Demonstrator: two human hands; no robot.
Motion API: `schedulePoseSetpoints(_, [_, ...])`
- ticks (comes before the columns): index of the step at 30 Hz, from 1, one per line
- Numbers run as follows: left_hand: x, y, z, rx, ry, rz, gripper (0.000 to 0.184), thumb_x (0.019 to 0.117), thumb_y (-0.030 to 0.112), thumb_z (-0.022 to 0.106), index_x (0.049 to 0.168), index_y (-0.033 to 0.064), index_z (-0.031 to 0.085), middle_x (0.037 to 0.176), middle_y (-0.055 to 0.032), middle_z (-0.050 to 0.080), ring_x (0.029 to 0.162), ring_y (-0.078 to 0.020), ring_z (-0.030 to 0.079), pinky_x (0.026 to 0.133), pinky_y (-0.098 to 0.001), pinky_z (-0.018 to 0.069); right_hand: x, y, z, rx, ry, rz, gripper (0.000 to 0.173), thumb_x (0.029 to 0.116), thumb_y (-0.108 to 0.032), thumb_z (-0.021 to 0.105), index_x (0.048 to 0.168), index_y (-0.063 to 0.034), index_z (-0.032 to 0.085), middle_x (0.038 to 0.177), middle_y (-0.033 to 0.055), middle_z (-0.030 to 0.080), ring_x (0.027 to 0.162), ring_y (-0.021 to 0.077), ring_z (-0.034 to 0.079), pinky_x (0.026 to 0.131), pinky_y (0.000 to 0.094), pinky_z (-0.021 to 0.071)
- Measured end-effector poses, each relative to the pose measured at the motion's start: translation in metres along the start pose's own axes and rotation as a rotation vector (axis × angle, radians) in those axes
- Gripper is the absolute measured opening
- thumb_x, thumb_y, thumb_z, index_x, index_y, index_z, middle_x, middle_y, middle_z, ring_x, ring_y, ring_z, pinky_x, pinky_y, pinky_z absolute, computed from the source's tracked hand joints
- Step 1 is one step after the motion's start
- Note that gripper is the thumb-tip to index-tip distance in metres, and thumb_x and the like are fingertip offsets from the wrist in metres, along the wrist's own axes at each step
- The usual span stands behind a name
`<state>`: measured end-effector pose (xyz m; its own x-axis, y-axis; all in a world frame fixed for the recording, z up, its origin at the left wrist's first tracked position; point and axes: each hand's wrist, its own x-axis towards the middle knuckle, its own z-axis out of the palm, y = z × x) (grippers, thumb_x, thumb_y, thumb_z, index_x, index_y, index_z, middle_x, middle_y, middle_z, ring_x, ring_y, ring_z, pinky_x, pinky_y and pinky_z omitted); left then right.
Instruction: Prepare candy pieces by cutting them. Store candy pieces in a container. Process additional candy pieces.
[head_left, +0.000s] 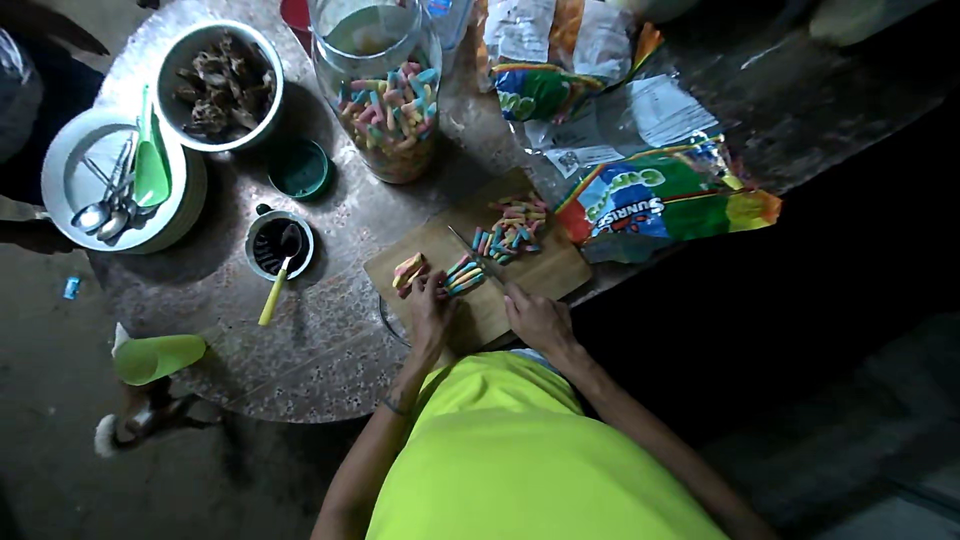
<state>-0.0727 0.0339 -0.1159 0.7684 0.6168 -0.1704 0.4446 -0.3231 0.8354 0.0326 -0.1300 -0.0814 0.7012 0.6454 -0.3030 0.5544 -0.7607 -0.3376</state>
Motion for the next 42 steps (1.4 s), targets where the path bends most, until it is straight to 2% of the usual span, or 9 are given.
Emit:
schedulePoseSetpoints(6, [0.002,0.002,0.004,0.038,-0.021,-0.009,0.051,0.0864,0.008,0.078,0.134,-0.0033,0.062,0.132,-0.0291,0.056,0.103,-0.0326,0.067,0.089,-0.0409,0.0570,-0.001,0.002,0.004,-0.001,0.011,-0.010,0.034,0.1070,-0.021,0.045,0.121,-0.0022,0.069,0.081,0.0234,0.071,0.075,0.0456,0.072,0.063,0.0591,0.0530])
schedulePoseSetpoints(12, [0.015,-0.003,0.005,0.144,-0.043,0.111,0.053,0.0839,0.022,0.084,0.131,0.0033,0.067,0.126,-0.0273,0.060,0.103,-0.0389,0.066,0.088,-0.0516,0.0561,-0.001,0.002,-0.001,-0.034,-0.005,-0.023,0.036,0.1069,-0.021,0.047,0.131,-0.0034,0.068,0.084,0.0247,0.072,0.078,0.0468,0.072,0.067,0.0605,0.0533])
schedulePoseSetpoints(22, [0.014,-0.012,0.012,0.240,0.016,0.138,0.041,0.0878,0.029,0.081,0.124,0.0124,0.072,0.120,-0.0199,0.063,0.093,-0.0332,0.067,0.076,-0.0486,0.0576,0.003,-0.018,-0.003,0.002,0.049,-0.004,0.032,0.1069,-0.023,0.048,0.107,0.0022,0.069,0.074,0.0220,0.069,0.071,0.0436,0.071,0.060,0.0563,0.0534])
schedulePoseSetpoints(26, [0.008,-0.004,-0.002,0.131,-0.061,0.076,0.063,0.0856,0.022,0.084,0.140,0.0050,0.058,0.135,-0.0283,0.055,0.104,-0.0403,0.066,0.084,-0.0530,0.0568,-0.001,-0.033,0.004,0.018,0.141,-0.019,0.028,0.1045,-0.019,0.054,0.100,0.0046,0.069,0.068,0.0208,0.066,0.063,0.0417,0.069,0.054,0.0533,0.0526])
schedulePoseSetpoints(29, [-0.001,-0.006,-0.025,-0.007,-0.080,0.028,0.058,0.0926,0.016,0.076,0.144,0.0049,0.052,0.132,-0.0239,0.057,0.091,-0.0271,0.066,0.076,-0.0403,0.0574,-0.003,-0.037,0.009,0.011,0.153,-0.046,0.026,0.1033,-0.018,0.054,0.097,0.0031,0.068,0.063,0.0178,0.063,0.058,0.0394,0.068,0.049,0.0507,0.0504])
schedulePoseSetpoints(32, [0.000,0.001,-0.054,-0.038,-0.033,-0.050,0.040,0.1025,0.015,0.061,0.141,0.0077,0.052,0.115,-0.0171,0.064,0.074,-0.0181,0.062,0.064,-0.0333,0.0536,-0.003,-0.038,0.013,0.004,0.156,-0.064,0.026,0.1035,-0.019,0.054,0.098,0.0026,0.068,0.061,0.0164,0.062,0.056,0.0379,0.067,0.048,0.0495,0.0495])
schedulePoseSetpoints(35, [0.036,0.007,-0.065,0.026,0.069,0.020,0.034,0.1061,0.014,0.052,0.137,0.0007,0.055,0.115,-0.0212,0.063,0.084,-0.0220,0.064,0.072,-0.0344,0.0552,-0.003,-0.039,0.015,-0.018,0.129,-0.053,0.024,0.1033,-0.018,0.055,0.098,0.0025,0.068,0.062,0.0173,0.062,0.057,0.0386,0.067,0.048,0.0492,0.0496])
schedulePoseSetpoints(38, [0.085,0.030,-0.052,0.113,0.134,0.115,0.030,0.1069,0.013,0.048,0.126,-0.0044,0.065,0.116,-0.0240,0.064,0.089,-0.0232,0.067,0.078,-0.0320,0.0552,-0.001,-0.045,0.013,-0.048,-0.020,0.028,0.027,0.1060,-0.017,0.053,0.117,0.0038,0.066,0.073,0.0215,0.067,0.068,0.0428,0.070,0.058,0.0534,0.0541])
schedulePoseSetpoints(42, [0.132,0.061,-0.012,0.403,-0.031,0.033,0.045,0.1102,0.028,0.038,0.130,-0.0039,0.064,0.137,-0.0286,0.059,0.129,-0.0416,0.056,0.110,-0.0509,0.0424,0.002,-0.058,0.007,-0.080,-0.198,0.130,0.034,0.1053,-0.010,0.051,0.137,0.0007,0.056,0.082,0.0227,0.070,0.079,0.0450,0.071,0.065,0.0554,0.0543])
